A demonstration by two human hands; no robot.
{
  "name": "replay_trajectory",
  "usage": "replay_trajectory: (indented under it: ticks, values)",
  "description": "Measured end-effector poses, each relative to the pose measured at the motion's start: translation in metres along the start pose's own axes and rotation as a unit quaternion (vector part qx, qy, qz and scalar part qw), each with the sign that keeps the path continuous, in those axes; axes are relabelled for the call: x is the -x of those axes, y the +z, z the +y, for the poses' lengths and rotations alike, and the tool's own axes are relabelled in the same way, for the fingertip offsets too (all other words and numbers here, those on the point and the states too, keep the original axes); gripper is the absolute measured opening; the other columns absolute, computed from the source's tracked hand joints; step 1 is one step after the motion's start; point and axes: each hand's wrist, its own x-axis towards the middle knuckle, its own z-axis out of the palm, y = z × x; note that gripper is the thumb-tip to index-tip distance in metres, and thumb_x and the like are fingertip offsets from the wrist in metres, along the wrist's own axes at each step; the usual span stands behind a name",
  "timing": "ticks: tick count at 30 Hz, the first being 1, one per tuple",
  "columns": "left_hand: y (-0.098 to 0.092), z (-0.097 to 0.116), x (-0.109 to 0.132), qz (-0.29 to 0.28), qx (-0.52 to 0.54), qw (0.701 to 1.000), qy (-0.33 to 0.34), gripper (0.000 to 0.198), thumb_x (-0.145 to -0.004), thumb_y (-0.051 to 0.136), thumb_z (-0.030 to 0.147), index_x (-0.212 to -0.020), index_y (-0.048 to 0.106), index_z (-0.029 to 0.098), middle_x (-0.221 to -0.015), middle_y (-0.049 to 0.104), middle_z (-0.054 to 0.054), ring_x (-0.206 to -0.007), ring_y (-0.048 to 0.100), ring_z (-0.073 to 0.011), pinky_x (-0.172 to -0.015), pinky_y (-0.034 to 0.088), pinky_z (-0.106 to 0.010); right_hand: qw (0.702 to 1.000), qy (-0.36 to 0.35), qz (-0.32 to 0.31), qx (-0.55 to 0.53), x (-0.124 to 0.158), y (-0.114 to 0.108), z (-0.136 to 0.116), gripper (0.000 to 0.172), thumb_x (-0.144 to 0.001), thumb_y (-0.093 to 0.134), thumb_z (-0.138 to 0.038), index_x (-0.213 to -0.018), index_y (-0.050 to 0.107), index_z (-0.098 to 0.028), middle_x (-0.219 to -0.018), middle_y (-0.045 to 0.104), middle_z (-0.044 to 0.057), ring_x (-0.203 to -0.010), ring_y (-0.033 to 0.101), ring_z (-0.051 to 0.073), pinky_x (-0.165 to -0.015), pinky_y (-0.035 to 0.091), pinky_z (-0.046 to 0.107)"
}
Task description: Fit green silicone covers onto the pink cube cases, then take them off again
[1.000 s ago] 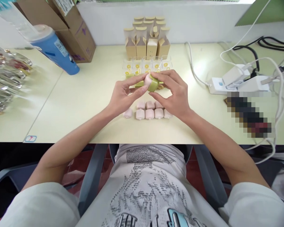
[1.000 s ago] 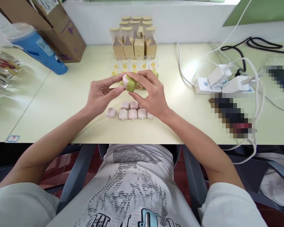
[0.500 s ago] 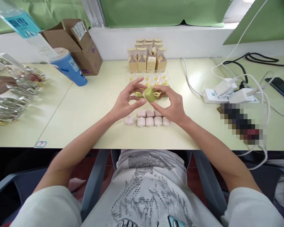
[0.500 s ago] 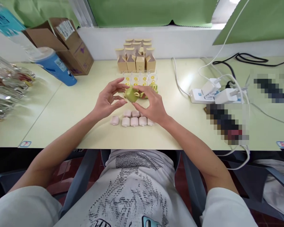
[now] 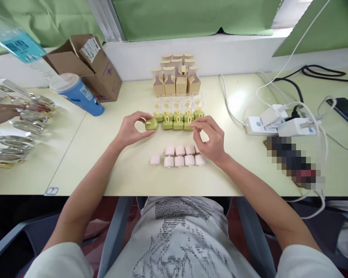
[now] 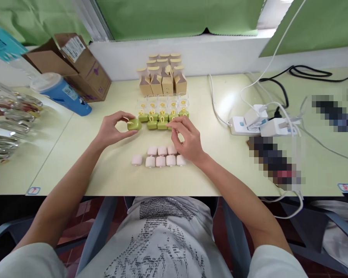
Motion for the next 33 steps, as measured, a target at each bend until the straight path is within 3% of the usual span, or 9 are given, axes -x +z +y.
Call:
replay_trajectory:
  ticks: [5, 9, 14, 17, 20, 22, 25, 27, 33]
  values:
    - [0.005, -0.005, 0.006, -0.036, -0.097, 0.995, -0.011, 0.035, -0.088, 0.092, 0.042, -0.117, 0.087, 0.023, -0.110, 0.084, -0.009, -0.088, 0.073, -0.0197, -0.087, 0.065, -0.038, 0.999, 0.007, -0.031, 0.016, 0.004, -0.006, 0.005, 0.040, -0.103, 0.058, 0.001, -0.124, 0.076, -0.028, -0.108, 0.077, 0.008, -0.092, 0.079, 0.022, -0.079, 0.069, 0.037]
    - [0.013, -0.005, 0.005, -0.013, -0.080, 0.996, -0.029, 0.036, -0.089, 0.090, 0.044, -0.117, 0.085, 0.022, -0.113, 0.081, -0.011, -0.091, 0.075, -0.0209, -0.082, 0.066, -0.036, 0.999, 0.001, -0.041, 0.030, 0.010, -0.007, 0.009, 0.047, -0.095, 0.060, 0.006, -0.122, 0.076, -0.029, -0.104, 0.078, 0.006, -0.081, 0.076, 0.020, -0.068, 0.064, 0.034]
    - [0.003, -0.014, 0.005, -0.022, -0.055, 0.998, -0.030, 0.035, -0.088, 0.093, 0.039, -0.117, 0.082, 0.022, -0.108, 0.082, -0.009, -0.091, 0.075, -0.0199, -0.084, 0.065, -0.034, 0.997, -0.004, -0.032, 0.069, 0.010, -0.014, 0.015, 0.045, -0.090, 0.065, 0.007, -0.113, 0.074, -0.030, -0.095, 0.079, 0.004, -0.074, 0.077, 0.021, -0.060, 0.064, 0.034]
    - [-0.003, -0.019, 0.008, -0.029, -0.032, 0.998, -0.040, 0.033, -0.089, 0.093, 0.039, -0.116, 0.083, 0.022, -0.109, 0.081, -0.009, -0.091, 0.075, -0.0189, -0.083, 0.063, -0.032, 0.991, 0.004, -0.022, 0.135, 0.000, -0.032, 0.035, 0.043, -0.089, 0.068, 0.005, -0.109, 0.078, -0.033, -0.094, 0.081, 0.005, -0.072, 0.077, 0.024, -0.060, 0.065, 0.038]
    - [-0.003, -0.023, 0.010, -0.031, -0.003, 0.998, -0.055, 0.033, -0.091, 0.091, 0.040, -0.117, 0.082, 0.022, -0.112, 0.080, -0.010, -0.095, 0.074, -0.0203, -0.085, 0.063, -0.034, 0.973, -0.013, 0.036, 0.227, -0.009, -0.053, 0.072, 0.036, -0.084, 0.067, 0.003, -0.096, 0.081, -0.028, -0.087, 0.080, 0.008, -0.070, 0.075, 0.025, -0.061, 0.058, 0.040]
    - [-0.001, -0.026, 0.011, -0.031, 0.023, 0.997, -0.067, 0.034, -0.091, 0.090, 0.042, -0.117, 0.080, 0.021, -0.113, 0.078, -0.011, -0.096, 0.073, -0.0209, -0.084, 0.062, -0.034, 0.945, 0.017, 0.096, 0.314, -0.008, -0.066, 0.097, 0.027, -0.079, 0.063, -0.004, -0.080, 0.079, -0.024, -0.075, 0.073, 0.009, -0.063, 0.068, 0.024, -0.057, 0.049, 0.039]
    - [-0.001, -0.028, 0.012, -0.045, 0.067, 0.993, -0.088, 0.039, -0.090, 0.092, 0.048, -0.113, 0.077, 0.021, -0.112, 0.077, -0.010, -0.096, 0.072, -0.0206, -0.083, 0.060, -0.034, 0.901, 0.201, 0.059, 0.380, 0.000, -0.077, 0.117, 0.027, -0.075, 0.057, -0.004, -0.075, 0.077, -0.023, -0.079, 0.072, 0.010, -0.064, 0.063, 0.021, -0.061, 0.047, 0.038]
    - [-0.002, -0.029, 0.011, -0.061, 0.102, 0.988, -0.098, 0.041, -0.089, 0.093, 0.052, -0.111, 0.077, 0.021, -0.110, 0.077, -0.009, -0.094, 0.071, -0.0198, -0.083, 0.060, -0.033, 0.903, 0.245, 0.047, 0.351, 0.004, -0.078, 0.120, 0.027, -0.077, 0.057, -0.004, -0.075, 0.076, -0.023, -0.082, 0.071, 0.010, -0.066, 0.062, 0.021, -0.063, 0.048, 0.038]
    - [0.005, -0.016, 0.011, -0.107, 0.164, 0.975, -0.102, 0.041, -0.089, 0.095, 0.056, -0.106, 0.083, 0.020, -0.105, 0.080, -0.010, -0.087, 0.071, -0.0194, -0.078, 0.059, -0.033, 0.939, 0.227, -0.010, 0.257, 0.009, -0.071, 0.114, 0.023, -0.082, 0.063, -0.008, -0.078, 0.077, -0.026, -0.085, 0.071, 0.009, -0.066, 0.058, 0.021, -0.064, 0.046, 0.040]
